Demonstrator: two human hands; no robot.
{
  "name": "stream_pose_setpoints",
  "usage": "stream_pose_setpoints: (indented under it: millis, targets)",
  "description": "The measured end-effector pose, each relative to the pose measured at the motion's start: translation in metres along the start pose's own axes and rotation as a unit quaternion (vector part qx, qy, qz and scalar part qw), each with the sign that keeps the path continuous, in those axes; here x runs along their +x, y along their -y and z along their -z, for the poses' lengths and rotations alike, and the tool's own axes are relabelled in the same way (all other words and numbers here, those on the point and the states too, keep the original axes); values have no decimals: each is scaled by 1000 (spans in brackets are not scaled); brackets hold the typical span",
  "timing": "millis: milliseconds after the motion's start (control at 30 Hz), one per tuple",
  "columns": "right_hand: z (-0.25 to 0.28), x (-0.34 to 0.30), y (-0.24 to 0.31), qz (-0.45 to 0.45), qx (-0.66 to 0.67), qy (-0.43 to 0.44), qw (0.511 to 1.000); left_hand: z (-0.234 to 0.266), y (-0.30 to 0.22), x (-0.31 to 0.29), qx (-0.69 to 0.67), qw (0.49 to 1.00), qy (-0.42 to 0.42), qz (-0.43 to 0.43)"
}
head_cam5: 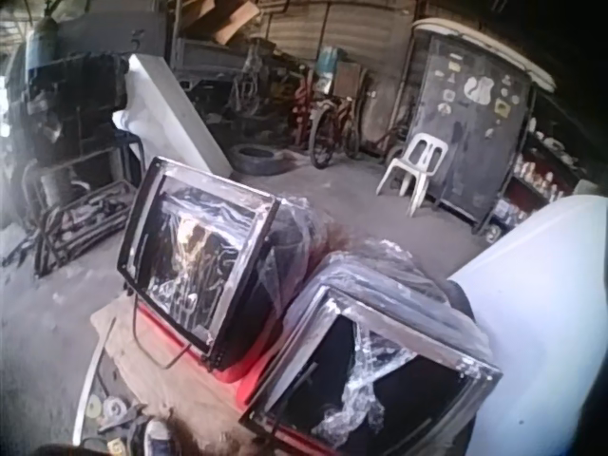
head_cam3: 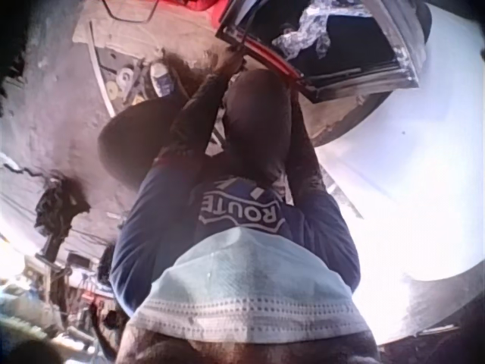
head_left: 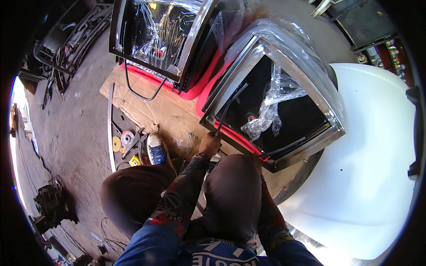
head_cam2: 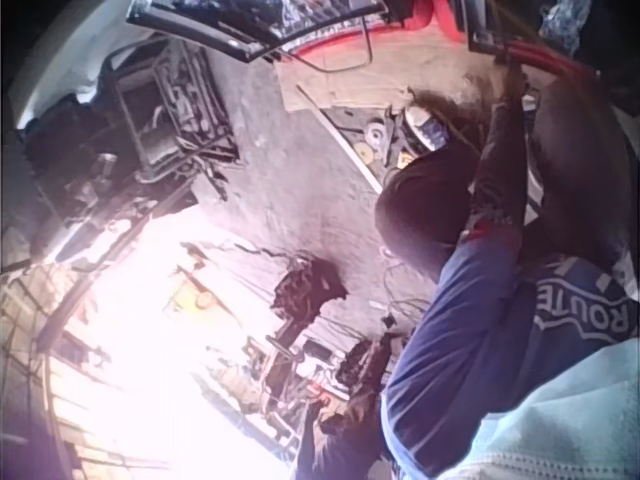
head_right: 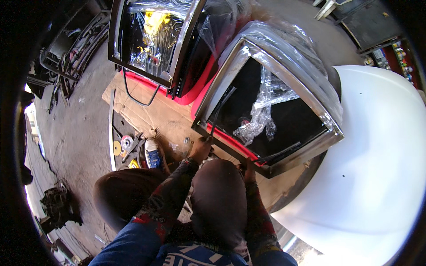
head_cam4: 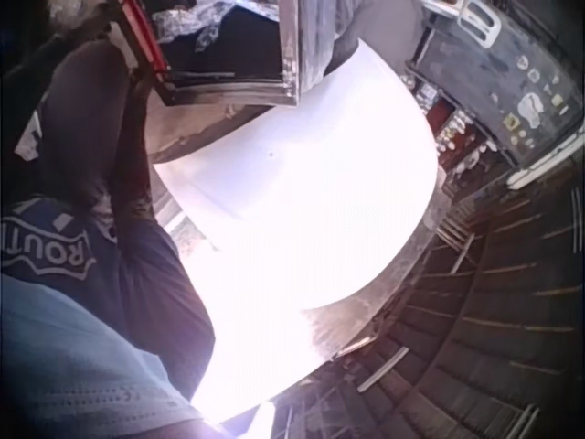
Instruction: The person sits on the floor and works on two chrome car parts, possibly headlights, by hand. They repeatedly adjust and reposition the parts on a cardboard surface. The person then stands, walks to a cabinet, retrieves a bottle, and returns to the work area.
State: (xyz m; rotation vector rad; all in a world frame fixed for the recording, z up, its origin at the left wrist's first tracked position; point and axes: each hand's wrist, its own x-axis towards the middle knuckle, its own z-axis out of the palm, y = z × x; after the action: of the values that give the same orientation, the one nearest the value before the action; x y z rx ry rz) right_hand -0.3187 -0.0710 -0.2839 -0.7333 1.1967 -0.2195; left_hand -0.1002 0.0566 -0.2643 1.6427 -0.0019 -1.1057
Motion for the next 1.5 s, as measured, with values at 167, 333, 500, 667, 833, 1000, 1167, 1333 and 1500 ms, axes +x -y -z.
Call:
stream_pose_setpoints:
  millis: [167, 333, 500, 667, 833, 1000, 1167, 1333, 1500]
  targets:
    - [20, 12, -23, 38, 7, 46, 998, 17, 43, -13, -60, 997, 40, 1]
    - [56, -1, -53, 30, -116, 36, 992, 50, 49, -21, 23, 998, 49, 17]
    - [117, -2, -110, 71, -284, 78, 953, 97, -68, -64, -84, 996, -16, -1]
    - [154, 22, -132, 272, -464, 105, 837, 149, -208, -177, 107, 959, 10, -262]
    - [119, -44, -50, 311, -366, 76, 873, 206, -226, -237, 219, 915, 51, -336]
    - [57, -124, 66, 392, -296, -4, 871, 231, -176, -240, 662, 745, -31, -77]
    - [25, -211, 195, 326, -65, -105, 937, 226, -176, -220, 430, 880, 33, -202]
    - [-38, -312, 288, 518, -66, -7, 853, 216, -188, -202, 574, 781, -20, -247]
    - [-76, -336, 310, 498, -367, 97, 780, 194, -194, -180, 520, 813, 1, -262]
